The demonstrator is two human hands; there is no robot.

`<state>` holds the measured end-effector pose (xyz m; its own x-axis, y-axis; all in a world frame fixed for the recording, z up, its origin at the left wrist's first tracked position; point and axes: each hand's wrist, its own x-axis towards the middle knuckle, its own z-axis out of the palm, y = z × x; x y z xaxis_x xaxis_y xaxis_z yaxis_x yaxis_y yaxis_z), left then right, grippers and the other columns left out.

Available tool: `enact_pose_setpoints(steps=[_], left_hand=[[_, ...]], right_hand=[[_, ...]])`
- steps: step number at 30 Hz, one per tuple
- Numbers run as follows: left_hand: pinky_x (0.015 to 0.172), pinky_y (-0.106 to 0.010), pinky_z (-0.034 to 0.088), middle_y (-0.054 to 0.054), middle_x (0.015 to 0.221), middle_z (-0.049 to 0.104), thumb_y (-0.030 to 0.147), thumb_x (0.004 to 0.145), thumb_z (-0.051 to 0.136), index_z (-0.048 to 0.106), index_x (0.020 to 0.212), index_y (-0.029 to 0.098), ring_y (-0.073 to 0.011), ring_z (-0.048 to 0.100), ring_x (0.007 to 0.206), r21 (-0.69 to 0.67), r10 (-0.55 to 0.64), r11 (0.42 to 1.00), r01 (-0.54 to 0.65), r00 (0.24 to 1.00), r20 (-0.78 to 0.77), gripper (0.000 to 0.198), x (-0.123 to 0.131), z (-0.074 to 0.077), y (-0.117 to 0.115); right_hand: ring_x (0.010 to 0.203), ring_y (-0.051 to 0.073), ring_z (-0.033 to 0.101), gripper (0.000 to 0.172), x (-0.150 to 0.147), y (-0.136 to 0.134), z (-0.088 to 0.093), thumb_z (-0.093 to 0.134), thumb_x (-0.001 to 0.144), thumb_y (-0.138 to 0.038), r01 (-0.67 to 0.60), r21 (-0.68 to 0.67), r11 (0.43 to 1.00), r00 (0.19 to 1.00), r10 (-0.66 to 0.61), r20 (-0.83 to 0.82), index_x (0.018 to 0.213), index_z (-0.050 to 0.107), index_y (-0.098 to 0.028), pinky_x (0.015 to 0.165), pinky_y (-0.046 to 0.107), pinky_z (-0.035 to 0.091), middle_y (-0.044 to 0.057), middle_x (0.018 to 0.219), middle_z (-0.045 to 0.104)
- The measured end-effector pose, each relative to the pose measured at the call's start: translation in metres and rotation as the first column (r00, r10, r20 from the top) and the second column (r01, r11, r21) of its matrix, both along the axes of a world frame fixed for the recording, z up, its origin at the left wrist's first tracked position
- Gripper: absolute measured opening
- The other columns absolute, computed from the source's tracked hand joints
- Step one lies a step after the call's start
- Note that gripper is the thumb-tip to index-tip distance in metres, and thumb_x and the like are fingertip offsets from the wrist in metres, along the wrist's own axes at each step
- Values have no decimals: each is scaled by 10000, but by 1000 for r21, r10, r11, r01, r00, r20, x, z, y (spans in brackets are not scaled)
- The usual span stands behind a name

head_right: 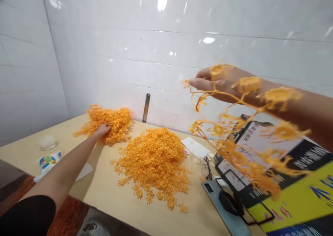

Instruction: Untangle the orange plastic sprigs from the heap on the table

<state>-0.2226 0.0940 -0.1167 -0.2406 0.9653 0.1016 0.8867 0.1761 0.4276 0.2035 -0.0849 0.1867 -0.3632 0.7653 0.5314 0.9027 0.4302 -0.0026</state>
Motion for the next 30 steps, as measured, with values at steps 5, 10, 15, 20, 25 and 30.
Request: enact_pose_setpoints(steps=[5, 10, 15, 20, 25, 30], left_hand=[[833, -394, 546, -79, 1153, 612, 334, 913, 598, 594, 1161, 152, -221, 623, 997, -63, -85, 994, 87, 996, 27, 307, 11, 56, -8], [927, -423, 504, -94, 1181, 636, 339, 923, 574, 633, 1128, 170, -243, 613, 1077, 111, -196, 976, 187, 977, 82, 272, 58, 108, -42], [1049, -322, 427, -27, 1388, 560, 466, 992, 330, 544, 1332, 255, -209, 511, 1274, 470, -562, 756, 456, 820, 108, 454, 146, 152, -101], [956, -380, 506, -98, 1349, 588, 432, 914, 550, 541, 1326, 241, -234, 607, 1153, 724, -890, 425, 544, 397, 224, 454, 201, 163, -137], [534, -232, 524, -70, 730, 713, 410, 939, 492, 655, 849, 137, -131, 654, 553, 746, -792, 592, 305, 394, 467, 331, 166, 172, -128], [492, -190, 468, -90, 876, 727, 234, 946, 383, 591, 1202, 151, -113, 639, 573, 593, -509, 779, 201, 756, 411, 340, 128, 161, -91]], right_hand=[[643, 160, 518, 288, -5, -1, -15, 529, 925, -417, 68, -122, 990, 996, -74, -50, 763, 625, -200, 628, 345, 370, 33, 711, 596], [640, 172, 498, 298, -5, 15, -38, 542, 868, -459, -109, -202, 973, 971, 60, -231, 805, 653, -190, 610, 325, 366, 49, 734, 597], [669, 166, 485, 329, -31, 35, -67, 525, 824, -474, -289, -216, 933, 884, 173, -434, 834, 634, -164, 611, 300, 372, 56, 789, 598], [690, 172, 491, 326, -55, 36, -87, 450, 875, -436, -451, -212, 867, 840, 333, -427, 822, 610, -156, 636, 302, 363, 35, 736, 547], [574, 137, 391, 359, -44, 7, -103, 398, 934, -419, -490, -381, 784, 864, 377, -334, 664, 469, -194, 578, 282, 306, -17, 619, 425], [639, 148, 415, 364, -20, -4, -123, 436, 930, -470, -494, -464, 735, 827, 233, -511, 752, 560, -177, 607, 288, 329, 8, 701, 458]])
